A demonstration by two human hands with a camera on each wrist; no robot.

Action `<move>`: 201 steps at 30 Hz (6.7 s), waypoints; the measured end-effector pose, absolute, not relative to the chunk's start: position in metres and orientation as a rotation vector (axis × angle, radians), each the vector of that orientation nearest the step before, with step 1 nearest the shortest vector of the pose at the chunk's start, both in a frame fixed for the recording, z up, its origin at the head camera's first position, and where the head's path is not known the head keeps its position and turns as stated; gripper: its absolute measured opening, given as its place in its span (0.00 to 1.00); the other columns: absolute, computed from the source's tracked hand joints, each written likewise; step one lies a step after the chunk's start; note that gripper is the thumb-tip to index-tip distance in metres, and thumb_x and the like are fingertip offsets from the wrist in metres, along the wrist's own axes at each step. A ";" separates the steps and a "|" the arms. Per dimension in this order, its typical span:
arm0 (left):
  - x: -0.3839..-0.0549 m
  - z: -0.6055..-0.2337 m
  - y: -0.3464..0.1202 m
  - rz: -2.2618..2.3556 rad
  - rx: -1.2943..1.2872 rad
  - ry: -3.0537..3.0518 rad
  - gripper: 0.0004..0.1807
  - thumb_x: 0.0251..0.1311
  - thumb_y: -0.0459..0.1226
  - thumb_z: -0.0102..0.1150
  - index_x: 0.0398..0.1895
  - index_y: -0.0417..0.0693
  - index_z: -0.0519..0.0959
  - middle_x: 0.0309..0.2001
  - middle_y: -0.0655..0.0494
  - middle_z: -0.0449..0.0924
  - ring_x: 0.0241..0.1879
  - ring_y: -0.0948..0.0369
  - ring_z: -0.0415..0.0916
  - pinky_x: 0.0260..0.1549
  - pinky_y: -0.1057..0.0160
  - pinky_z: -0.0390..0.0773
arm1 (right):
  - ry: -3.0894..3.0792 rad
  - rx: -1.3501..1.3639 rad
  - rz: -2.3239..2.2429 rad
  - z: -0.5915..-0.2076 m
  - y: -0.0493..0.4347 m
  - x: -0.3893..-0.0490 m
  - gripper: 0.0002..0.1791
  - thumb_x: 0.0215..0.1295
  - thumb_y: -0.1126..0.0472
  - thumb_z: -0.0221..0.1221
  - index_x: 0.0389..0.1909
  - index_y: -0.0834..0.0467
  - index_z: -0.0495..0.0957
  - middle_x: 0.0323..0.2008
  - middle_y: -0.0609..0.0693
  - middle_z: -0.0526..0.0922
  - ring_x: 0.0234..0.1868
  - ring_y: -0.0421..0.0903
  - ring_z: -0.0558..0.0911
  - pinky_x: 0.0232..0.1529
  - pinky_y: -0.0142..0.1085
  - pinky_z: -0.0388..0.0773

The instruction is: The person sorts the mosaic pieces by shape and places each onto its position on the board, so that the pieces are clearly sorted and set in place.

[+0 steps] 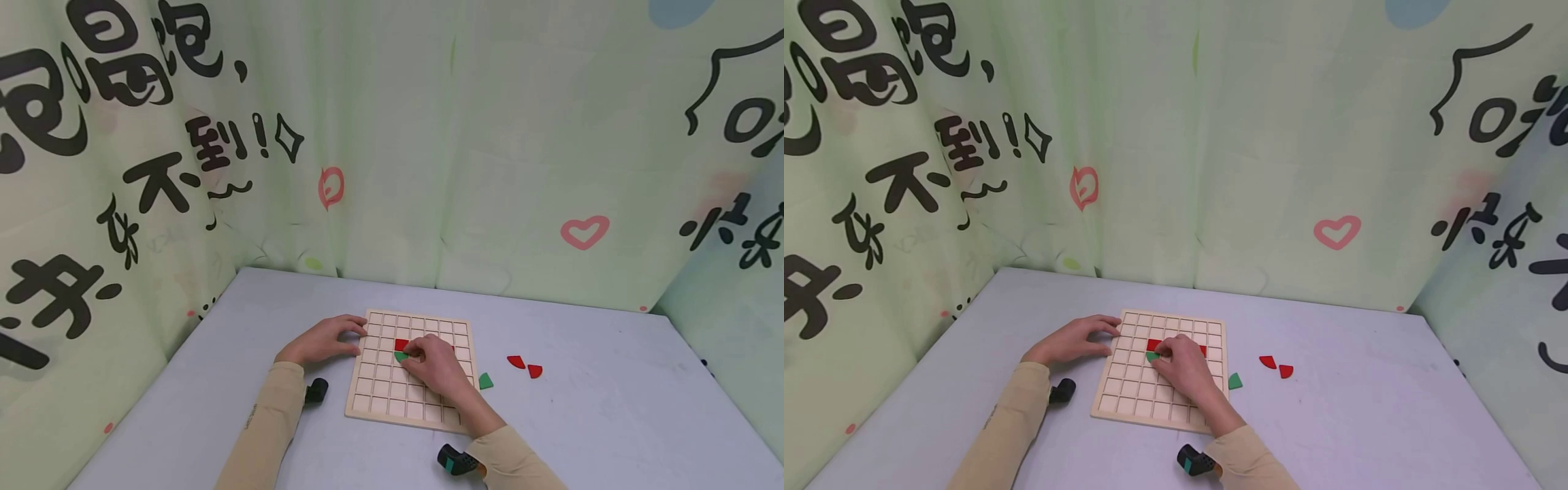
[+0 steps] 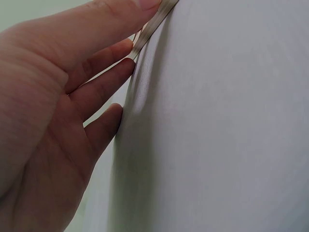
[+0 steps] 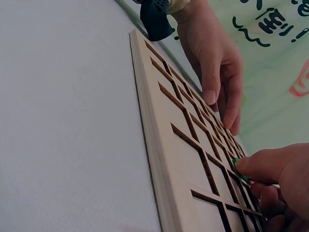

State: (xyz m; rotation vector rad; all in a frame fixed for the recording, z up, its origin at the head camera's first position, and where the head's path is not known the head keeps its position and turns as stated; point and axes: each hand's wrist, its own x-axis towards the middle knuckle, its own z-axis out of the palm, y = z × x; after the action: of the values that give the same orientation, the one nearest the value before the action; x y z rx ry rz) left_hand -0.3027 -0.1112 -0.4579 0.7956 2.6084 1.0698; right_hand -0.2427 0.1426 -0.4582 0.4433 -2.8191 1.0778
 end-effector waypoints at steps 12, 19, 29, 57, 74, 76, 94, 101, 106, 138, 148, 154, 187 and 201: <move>-0.303 -0.458 -0.111 1.069 0.795 2.611 0.17 0.57 0.38 0.69 0.51 0.48 0.82 0.67 0.52 0.69 0.70 0.52 0.60 0.69 0.51 0.61 | -2.803 0.393 1.101 -0.453 0.150 -0.239 0.09 0.57 0.62 0.69 0.38 0.60 0.84 0.33 0.47 0.79 0.32 0.42 0.73 0.33 0.35 0.74; -0.303 -0.458 -0.112 1.063 0.809 2.615 0.17 0.57 0.38 0.69 0.50 0.47 0.82 0.66 0.52 0.70 0.70 0.52 0.61 0.69 0.52 0.61 | -2.775 0.296 1.127 -0.447 0.165 -0.235 0.12 0.59 0.63 0.68 0.43 0.61 0.83 0.32 0.47 0.77 0.32 0.42 0.73 0.32 0.32 0.74; -0.304 -0.461 -0.113 1.059 0.798 2.620 0.17 0.57 0.37 0.69 0.50 0.48 0.82 0.67 0.52 0.69 0.70 0.52 0.61 0.69 0.52 0.61 | -2.792 0.112 1.151 -0.439 0.197 -0.230 0.18 0.61 0.60 0.67 0.51 0.60 0.80 0.39 0.49 0.80 0.40 0.45 0.79 0.38 0.34 0.80; -0.304 -0.461 -0.112 1.054 0.789 2.622 0.17 0.57 0.38 0.69 0.51 0.48 0.82 0.67 0.53 0.69 0.70 0.52 0.60 0.69 0.52 0.60 | -2.899 -0.060 1.014 -0.442 0.277 -0.201 0.24 0.63 0.56 0.64 0.55 0.65 0.77 0.47 0.59 0.81 0.46 0.53 0.80 0.42 0.40 0.80; -0.303 -0.460 -0.112 1.053 0.787 2.625 0.17 0.58 0.38 0.69 0.51 0.48 0.81 0.67 0.53 0.69 0.70 0.52 0.60 0.69 0.52 0.61 | -2.982 0.031 0.994 -0.447 0.282 -0.201 0.21 0.59 0.57 0.68 0.50 0.64 0.79 0.43 0.54 0.83 0.40 0.47 0.81 0.35 0.36 0.78; -0.303 -0.460 -0.112 1.052 0.782 2.624 0.17 0.57 0.38 0.69 0.51 0.48 0.82 0.67 0.53 0.69 0.70 0.52 0.60 0.69 0.52 0.61 | -2.981 0.064 1.002 -0.448 0.281 -0.200 0.20 0.57 0.57 0.69 0.48 0.63 0.80 0.42 0.52 0.84 0.38 0.45 0.81 0.35 0.35 0.77; -0.305 -0.463 -0.113 1.043 0.828 2.635 0.18 0.57 0.38 0.69 0.51 0.48 0.81 0.67 0.52 0.69 0.70 0.51 0.61 0.69 0.51 0.61 | -2.945 0.143 0.988 -0.452 0.273 -0.199 0.16 0.54 0.60 0.71 0.43 0.59 0.83 0.36 0.46 0.84 0.35 0.40 0.78 0.35 0.34 0.77; -0.303 -0.463 -0.112 1.042 0.854 2.654 0.17 0.57 0.38 0.69 0.50 0.46 0.82 0.66 0.50 0.70 0.68 0.49 0.62 0.68 0.50 0.63 | -2.930 0.182 0.969 -0.452 0.272 -0.198 0.15 0.54 0.62 0.71 0.44 0.59 0.84 0.35 0.45 0.83 0.32 0.39 0.76 0.33 0.33 0.75; -0.303 -0.461 -0.111 1.060 0.822 2.627 0.17 0.57 0.37 0.69 0.50 0.47 0.82 0.66 0.51 0.70 0.69 0.51 0.61 0.69 0.51 0.61 | -2.923 0.205 0.954 -0.453 0.271 -0.199 0.16 0.54 0.61 0.71 0.44 0.58 0.84 0.35 0.43 0.82 0.32 0.39 0.74 0.33 0.32 0.74; -0.302 -0.458 -0.112 1.068 0.808 2.611 0.17 0.58 0.38 0.68 0.51 0.48 0.81 0.67 0.53 0.69 0.70 0.52 0.61 0.69 0.51 0.61 | -2.912 0.266 0.839 -0.453 0.274 -0.199 0.16 0.55 0.64 0.69 0.45 0.60 0.85 0.36 0.46 0.79 0.37 0.42 0.77 0.39 0.37 0.77; -0.302 -0.458 -0.112 1.065 0.808 2.614 0.17 0.58 0.38 0.68 0.51 0.48 0.82 0.67 0.53 0.69 0.70 0.51 0.61 0.69 0.51 0.61 | -2.906 0.288 0.818 -0.455 0.275 -0.200 0.15 0.55 0.65 0.69 0.46 0.60 0.85 0.34 0.45 0.78 0.37 0.41 0.77 0.38 0.37 0.77; -0.304 -0.457 -0.112 1.064 0.814 2.618 0.17 0.58 0.38 0.68 0.51 0.48 0.82 0.67 0.52 0.69 0.70 0.51 0.61 0.69 0.51 0.61 | -2.904 0.267 0.797 -0.453 0.274 -0.200 0.16 0.56 0.67 0.68 0.47 0.62 0.84 0.38 0.49 0.80 0.36 0.42 0.77 0.39 0.39 0.77; -0.304 -0.458 -0.111 1.063 0.838 2.609 0.18 0.58 0.37 0.68 0.52 0.47 0.81 0.67 0.52 0.69 0.70 0.51 0.60 0.69 0.51 0.60 | -2.814 0.229 1.015 -0.449 0.243 -0.201 0.18 0.59 0.66 0.66 0.52 0.59 0.83 0.47 0.54 0.79 0.42 0.45 0.81 0.41 0.34 0.81; -0.305 -0.458 -0.112 1.055 0.814 2.611 0.17 0.58 0.37 0.68 0.51 0.48 0.81 0.67 0.52 0.69 0.70 0.51 0.60 0.69 0.51 0.60 | -2.840 0.306 1.014 -0.446 0.209 -0.213 0.15 0.60 0.66 0.66 0.49 0.59 0.84 0.45 0.51 0.78 0.39 0.43 0.78 0.38 0.33 0.80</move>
State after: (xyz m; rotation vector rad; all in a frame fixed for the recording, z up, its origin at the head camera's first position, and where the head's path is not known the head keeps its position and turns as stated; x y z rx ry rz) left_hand -0.3046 -0.1124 -0.4577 0.8144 2.6105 1.0549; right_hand -0.2130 0.2095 -0.4464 0.3056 -2.8398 1.0135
